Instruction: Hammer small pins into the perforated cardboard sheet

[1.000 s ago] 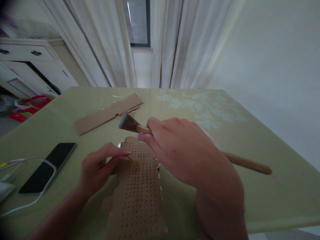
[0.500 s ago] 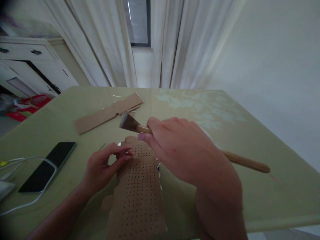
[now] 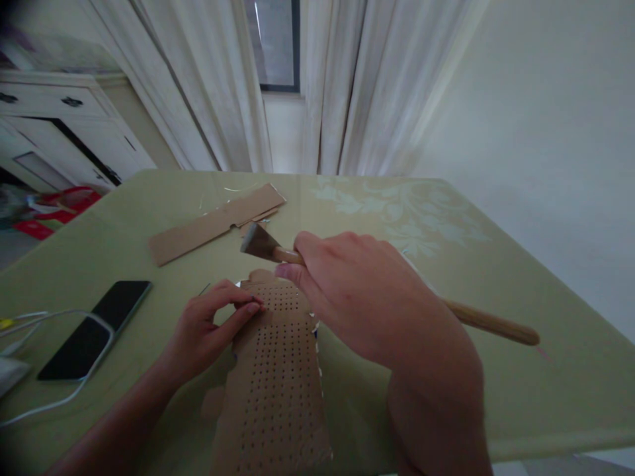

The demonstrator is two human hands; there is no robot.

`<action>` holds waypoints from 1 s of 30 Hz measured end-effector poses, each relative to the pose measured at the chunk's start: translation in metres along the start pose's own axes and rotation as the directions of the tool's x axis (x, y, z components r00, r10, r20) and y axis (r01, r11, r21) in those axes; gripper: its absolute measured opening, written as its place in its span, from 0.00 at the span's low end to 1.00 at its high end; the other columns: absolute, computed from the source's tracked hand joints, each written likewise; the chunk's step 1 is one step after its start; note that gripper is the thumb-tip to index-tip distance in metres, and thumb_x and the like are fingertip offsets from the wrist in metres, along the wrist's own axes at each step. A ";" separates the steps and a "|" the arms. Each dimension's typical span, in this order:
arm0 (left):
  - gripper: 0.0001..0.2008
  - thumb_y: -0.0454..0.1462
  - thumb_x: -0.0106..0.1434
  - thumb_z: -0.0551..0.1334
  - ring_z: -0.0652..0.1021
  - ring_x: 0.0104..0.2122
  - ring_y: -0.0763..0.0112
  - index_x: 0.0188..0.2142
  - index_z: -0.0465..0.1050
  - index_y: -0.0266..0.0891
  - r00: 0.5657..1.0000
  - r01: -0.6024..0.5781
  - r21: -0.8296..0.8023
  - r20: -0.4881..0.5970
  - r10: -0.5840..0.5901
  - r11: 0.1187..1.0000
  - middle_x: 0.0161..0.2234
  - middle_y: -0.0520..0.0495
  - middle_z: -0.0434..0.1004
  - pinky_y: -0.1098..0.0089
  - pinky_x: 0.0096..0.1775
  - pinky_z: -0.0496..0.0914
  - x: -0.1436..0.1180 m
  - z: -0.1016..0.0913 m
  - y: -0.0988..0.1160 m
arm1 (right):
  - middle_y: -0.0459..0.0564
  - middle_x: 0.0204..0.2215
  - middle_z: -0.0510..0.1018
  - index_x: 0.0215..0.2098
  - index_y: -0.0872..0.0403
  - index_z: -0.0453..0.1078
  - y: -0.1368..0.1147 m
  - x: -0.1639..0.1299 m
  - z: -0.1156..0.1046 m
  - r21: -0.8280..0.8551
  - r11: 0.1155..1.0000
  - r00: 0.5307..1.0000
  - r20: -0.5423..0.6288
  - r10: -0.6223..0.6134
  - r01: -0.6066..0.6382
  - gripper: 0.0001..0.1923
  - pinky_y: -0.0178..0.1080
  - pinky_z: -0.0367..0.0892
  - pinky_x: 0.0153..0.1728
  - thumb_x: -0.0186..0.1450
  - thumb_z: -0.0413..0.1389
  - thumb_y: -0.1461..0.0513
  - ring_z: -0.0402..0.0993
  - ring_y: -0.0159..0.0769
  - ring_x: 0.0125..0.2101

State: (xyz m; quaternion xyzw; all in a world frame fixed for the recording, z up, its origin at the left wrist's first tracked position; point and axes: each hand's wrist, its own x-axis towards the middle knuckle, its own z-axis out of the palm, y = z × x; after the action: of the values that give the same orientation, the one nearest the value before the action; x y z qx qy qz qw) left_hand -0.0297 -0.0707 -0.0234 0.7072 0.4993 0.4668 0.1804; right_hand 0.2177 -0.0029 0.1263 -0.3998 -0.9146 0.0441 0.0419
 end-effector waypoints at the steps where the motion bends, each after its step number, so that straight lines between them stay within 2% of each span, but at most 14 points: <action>1: 0.03 0.37 0.72 0.69 0.81 0.35 0.71 0.41 0.84 0.46 1.000 0.005 0.000 0.004 -0.005 1.000 0.34 0.53 0.85 0.70 0.38 0.74 0.000 0.000 0.000 | 0.49 0.33 0.80 0.41 0.52 0.71 0.000 0.000 0.000 -0.001 1.000 1.000 0.000 0.001 -0.001 0.20 0.41 0.60 0.36 0.82 0.47 0.50 0.76 0.39 0.32; 10: 0.04 0.37 0.72 0.69 0.82 0.35 0.69 0.41 0.85 0.45 1.000 0.001 0.009 0.013 -0.002 1.000 0.35 0.51 0.86 0.68 0.38 0.74 0.001 -0.001 -0.001 | 0.49 0.34 0.80 0.41 0.52 0.71 0.000 0.000 0.000 -0.002 1.000 1.000 0.008 0.000 0.000 0.20 0.42 0.62 0.39 0.82 0.47 0.49 0.76 0.40 0.33; 17: 0.03 0.38 0.72 0.69 0.82 0.35 0.68 0.42 0.85 0.46 1.000 0.009 0.010 0.011 -0.009 1.000 0.35 0.51 0.86 0.67 0.39 0.74 0.000 -0.001 -0.002 | 0.49 0.32 0.80 0.41 0.52 0.72 0.000 0.000 0.000 -0.018 1.000 1.000 -0.003 0.006 -0.006 0.19 0.41 0.61 0.36 0.82 0.48 0.50 0.76 0.39 0.32; 30: 0.04 0.36 0.73 0.68 0.81 0.36 0.68 0.39 0.82 0.44 0.997 -0.052 -0.014 0.047 0.053 0.999 0.35 0.50 0.85 0.66 0.41 0.74 0.004 -0.003 0.002 | 0.50 0.33 0.81 0.41 0.52 0.73 0.003 0.001 0.000 0.047 0.999 1.000 0.017 -0.017 0.016 0.21 0.41 0.62 0.38 0.82 0.47 0.50 0.77 0.39 0.33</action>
State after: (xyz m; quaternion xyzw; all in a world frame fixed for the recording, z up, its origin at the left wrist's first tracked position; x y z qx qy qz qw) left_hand -0.0308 -0.0687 -0.0182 0.7299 0.4732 0.4575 0.1845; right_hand 0.2190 -0.0001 0.1265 -0.3909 -0.9169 0.0684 0.0438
